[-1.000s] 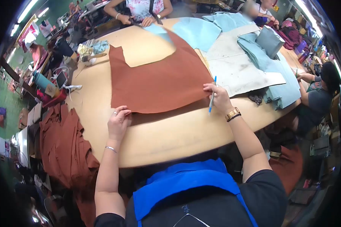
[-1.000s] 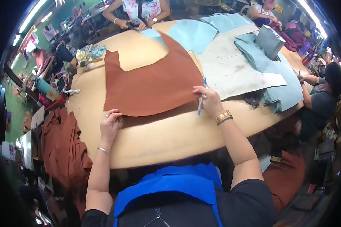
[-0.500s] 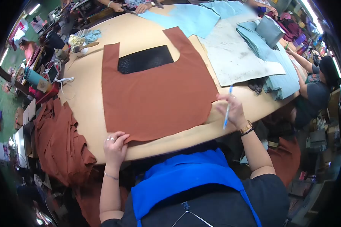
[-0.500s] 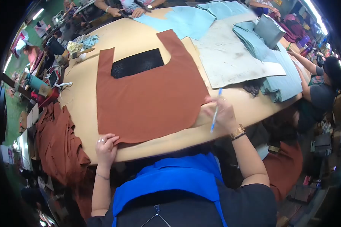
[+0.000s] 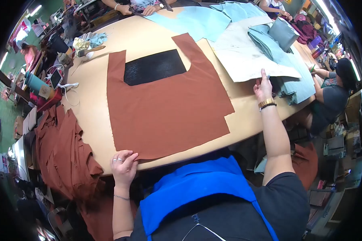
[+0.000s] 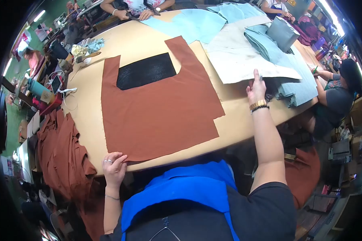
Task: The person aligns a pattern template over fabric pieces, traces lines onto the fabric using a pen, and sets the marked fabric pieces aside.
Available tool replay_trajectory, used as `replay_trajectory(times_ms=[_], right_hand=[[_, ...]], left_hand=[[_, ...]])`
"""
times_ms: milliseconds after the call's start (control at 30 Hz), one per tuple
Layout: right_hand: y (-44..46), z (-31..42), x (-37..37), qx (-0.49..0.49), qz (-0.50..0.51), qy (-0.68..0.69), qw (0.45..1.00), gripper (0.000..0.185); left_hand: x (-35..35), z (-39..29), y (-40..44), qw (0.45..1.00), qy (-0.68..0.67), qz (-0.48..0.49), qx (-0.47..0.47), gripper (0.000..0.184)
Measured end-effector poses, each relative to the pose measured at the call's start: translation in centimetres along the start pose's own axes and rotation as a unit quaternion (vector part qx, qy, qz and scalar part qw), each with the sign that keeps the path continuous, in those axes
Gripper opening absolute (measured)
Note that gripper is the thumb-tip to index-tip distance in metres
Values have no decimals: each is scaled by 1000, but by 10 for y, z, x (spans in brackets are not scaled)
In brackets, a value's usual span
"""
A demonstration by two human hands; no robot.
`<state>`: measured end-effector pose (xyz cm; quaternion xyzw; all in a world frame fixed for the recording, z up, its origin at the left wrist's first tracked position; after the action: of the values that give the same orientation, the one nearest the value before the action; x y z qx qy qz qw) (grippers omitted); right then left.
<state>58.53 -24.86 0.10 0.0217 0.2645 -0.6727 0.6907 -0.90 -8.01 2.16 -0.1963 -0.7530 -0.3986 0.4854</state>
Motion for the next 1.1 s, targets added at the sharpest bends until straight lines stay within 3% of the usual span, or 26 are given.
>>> replay_trajectory(times_ms=[67, 133, 167, 267, 300, 333, 400, 467, 533, 633, 700, 767, 800, 833, 900, 933, 1000, 1033, 1100], right_hand=[[5, 11, -16, 72, 15, -57, 996, 30], [13, 30, -30, 163, 84, -36, 982, 22], [58, 37, -26, 240, 150, 14, 959, 21], [-17, 111, -60, 313, 113, 23, 943, 26], [-10, 133, -59, 331, 178, 13, 927, 31], [-27, 151, -66, 298, 203, 66, 930, 32], [-91, 184, -79, 360, 162, -23, 918, 36], [-124, 202, -85, 368, 202, -16, 907, 38], [-162, 204, -100, 290, 238, 57, 925, 37], [-201, 192, -119, 150, 350, 76, 921, 34], [-235, 169, -132, 90, 383, 122, 911, 34], [-252, 152, -142, 28, 423, 160, 891, 34], [-255, 143, -145, -3, 448, 175, 877, 34], [-262, 134, -147, -14, 499, 201, 843, 35], [-263, 121, -148, -9, 492, 210, 845, 34], [-252, 115, -144, -9, 466, 203, 861, 35], [-232, 103, -137, -39, 449, 156, 879, 37], [-216, 96, -129, 0, 425, 79, 902, 39], [-186, 77, -113, 57, 422, -29, 904, 43]], left_hand=[[2, -2, -3, 1000, -1, -4, -5, 19], [4, -2, -3, 1000, -1, -6, -9, 21], [4, -1, -3, 1000, -2, -8, -13, 20], [4, 1, -6, 1000, -15, -1, -10, 19], [6, 1, -4, 1000, -25, 10, -2, 18], [9, 3, 1, 999, -36, 20, 6, 18], [12, 4, 16, 996, -78, 3, 44, 14], [8, 9, 34, 983, -160, -40, 82, 13], [1, 5, 61, 951, -281, -48, 118, 10], [-19, -7, 105, 871, -473, -16, 132, 24], [-34, -23, 130, 779, -589, 52, 208, 43], [-72, -34, 148, 651, -722, 89, 217, 59], [-71, -48, 153, 612, -749, 154, 203, 75], [-76, -51, 159, 568, -779, 178, 195, 76], [-69, -54, 163, 515, -813, 185, 197, 73], [-47, -59, 164, 506, -819, 170, 208, 71], [-46, -45, 159, 554, -789, 132, 231, 65], [-57, -20, 152, 609, -748, 110, 241, 63], [-59, 22, 132, 650, -702, 36, 288, 60]])
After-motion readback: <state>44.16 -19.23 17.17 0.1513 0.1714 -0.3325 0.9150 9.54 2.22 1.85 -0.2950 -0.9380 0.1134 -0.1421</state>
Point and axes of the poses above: each hand's wrist, its own y-axis towards the middle knuckle, its own x-axis out of the back of the hand, z = x × y, the point moved 3 cm from there along y, towards the middle knuckle, and after that the axes turned 11 degrees about y, right-handed, at the moved point
